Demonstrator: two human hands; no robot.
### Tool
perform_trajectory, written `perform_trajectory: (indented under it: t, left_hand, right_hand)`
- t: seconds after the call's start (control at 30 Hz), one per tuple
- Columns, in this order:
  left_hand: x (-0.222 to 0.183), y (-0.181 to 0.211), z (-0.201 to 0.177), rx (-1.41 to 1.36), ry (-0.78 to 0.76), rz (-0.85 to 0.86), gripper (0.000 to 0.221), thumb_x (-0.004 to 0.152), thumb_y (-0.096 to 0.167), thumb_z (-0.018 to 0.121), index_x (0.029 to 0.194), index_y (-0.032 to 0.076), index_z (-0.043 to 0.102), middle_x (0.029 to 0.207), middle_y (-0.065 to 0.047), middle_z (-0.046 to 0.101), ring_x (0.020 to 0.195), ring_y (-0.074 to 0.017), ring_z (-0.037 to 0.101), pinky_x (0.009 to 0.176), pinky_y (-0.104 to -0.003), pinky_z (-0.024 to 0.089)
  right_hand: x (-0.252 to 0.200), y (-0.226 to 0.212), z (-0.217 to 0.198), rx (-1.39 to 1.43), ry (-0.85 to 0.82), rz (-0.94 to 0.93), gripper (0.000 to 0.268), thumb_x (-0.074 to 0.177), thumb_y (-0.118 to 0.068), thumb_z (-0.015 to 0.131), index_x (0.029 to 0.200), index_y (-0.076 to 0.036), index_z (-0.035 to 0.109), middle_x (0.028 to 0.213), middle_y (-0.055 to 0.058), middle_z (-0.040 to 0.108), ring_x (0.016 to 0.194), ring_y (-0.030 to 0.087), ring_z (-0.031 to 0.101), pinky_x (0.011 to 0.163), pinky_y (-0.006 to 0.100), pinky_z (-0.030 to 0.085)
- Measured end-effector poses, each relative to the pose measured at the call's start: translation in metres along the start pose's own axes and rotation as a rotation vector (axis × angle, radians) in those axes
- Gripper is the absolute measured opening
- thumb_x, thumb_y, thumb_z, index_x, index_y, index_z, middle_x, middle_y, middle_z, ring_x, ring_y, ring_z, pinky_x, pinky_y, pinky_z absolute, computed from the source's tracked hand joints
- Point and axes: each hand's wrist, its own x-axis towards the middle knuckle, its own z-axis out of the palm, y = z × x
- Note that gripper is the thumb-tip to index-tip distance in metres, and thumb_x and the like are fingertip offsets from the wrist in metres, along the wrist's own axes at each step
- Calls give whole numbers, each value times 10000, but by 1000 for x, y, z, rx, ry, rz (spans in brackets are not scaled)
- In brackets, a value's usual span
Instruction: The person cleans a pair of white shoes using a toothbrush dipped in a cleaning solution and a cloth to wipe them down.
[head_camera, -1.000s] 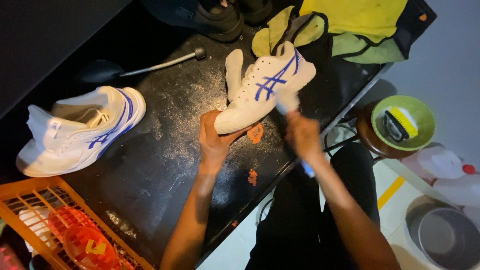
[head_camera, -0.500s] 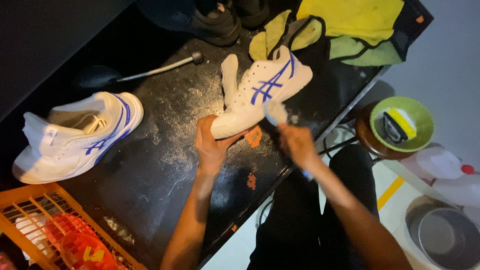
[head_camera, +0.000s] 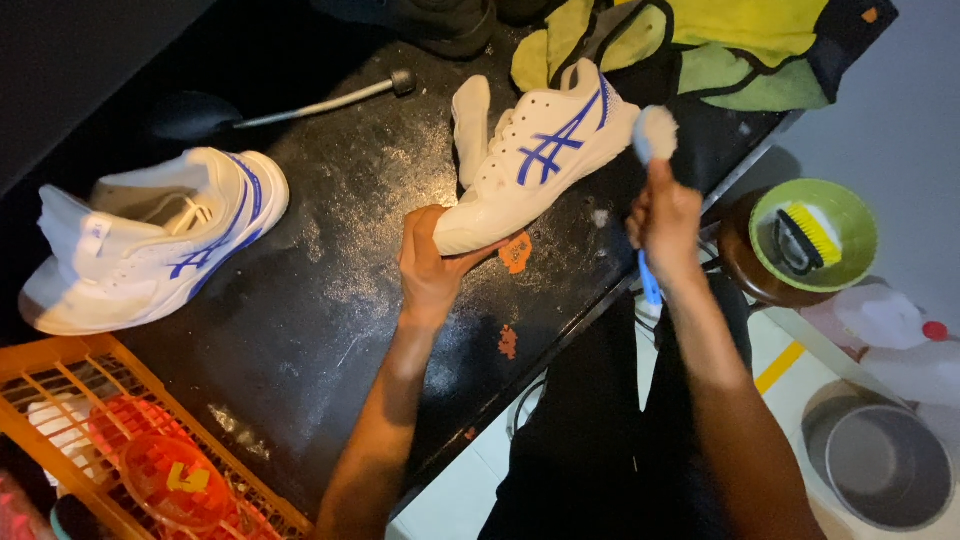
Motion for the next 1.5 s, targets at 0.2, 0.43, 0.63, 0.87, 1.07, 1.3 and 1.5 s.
perform_trajectory:
  t: [0.2, 0.43, 0.63, 0.87, 1.07, 1.3, 1.5]
  left_hand:
    - [1, -1, -1, 45, 2, 48, 612, 610, 140, 887, 1038, -38, 487, 896, -169, 547, 821, -311, 627, 687, -420, 529]
    - [1, -2, -1, 31, 26, 67, 614, 618, 155, 882, 1044, -47, 489, 881, -169, 549, 798, -312, 629, 671, -422, 532]
    - [-1, -6, 1, 40, 38, 55, 618, 610, 187, 882, 1039, -33, 496, 883, -148, 554, 792, -296, 633, 676, -412, 539]
    - [-10, -13, 1, 43, -37, 116, 518, 698, 123, 807, 1074, -7, 476, 941, -145, 536, 841, -333, 634, 691, -477, 571]
    - [-17, -20, 2, 69, -84, 219, 554, 680, 115, 810, 1105, 22, 466, 981, -138, 526, 882, -328, 627, 727, -464, 572]
    - [-4, -11, -6, 115, -130, 314, 502, 686, 78, 801, 1054, -1, 470, 977, -148, 516, 893, -328, 623, 701, -447, 580]
    - [-10, -19, 5, 78, -76, 355, 413, 736, 44, 741, 1045, -44, 481, 972, -169, 520, 902, -345, 611, 735, -420, 561]
  right_hand:
    - [-42, 35, 27, -54, -224, 83, 495, 980, -363, 459, 567, -94, 419, 411, 11, 308, 273, 83, 332, 236, 198, 288]
    - [-9, -2, 19, 8, -81, 47, 487, 959, -478, 440, 589, -166, 394, 407, -46, 301, 291, 50, 322, 275, 166, 272]
    - [-19, 18, 14, -116, -184, 85, 477, 966, -345, 496, 532, -156, 432, 357, 5, 390, 253, 100, 404, 238, 215, 320]
    - [-68, 6, 38, -44, -193, 92, 493, 975, -418, 407, 547, -174, 400, 373, -22, 396, 286, 66, 408, 276, 178, 324]
    - [-95, 18, 50, 24, -393, 193, 517, 980, -368, 420, 531, -114, 383, 399, 10, 276, 278, 84, 285, 256, 203, 251]
    - [-74, 16, 53, -99, -343, 51, 435, 969, -293, 417, 565, -133, 450, 392, -2, 419, 307, 60, 385, 288, 188, 286]
    - [-9, 45, 17, -610, -38, 352, 335, 996, -262, 363, 736, -133, 529, 472, 3, 484, 372, 118, 464, 381, 245, 407]
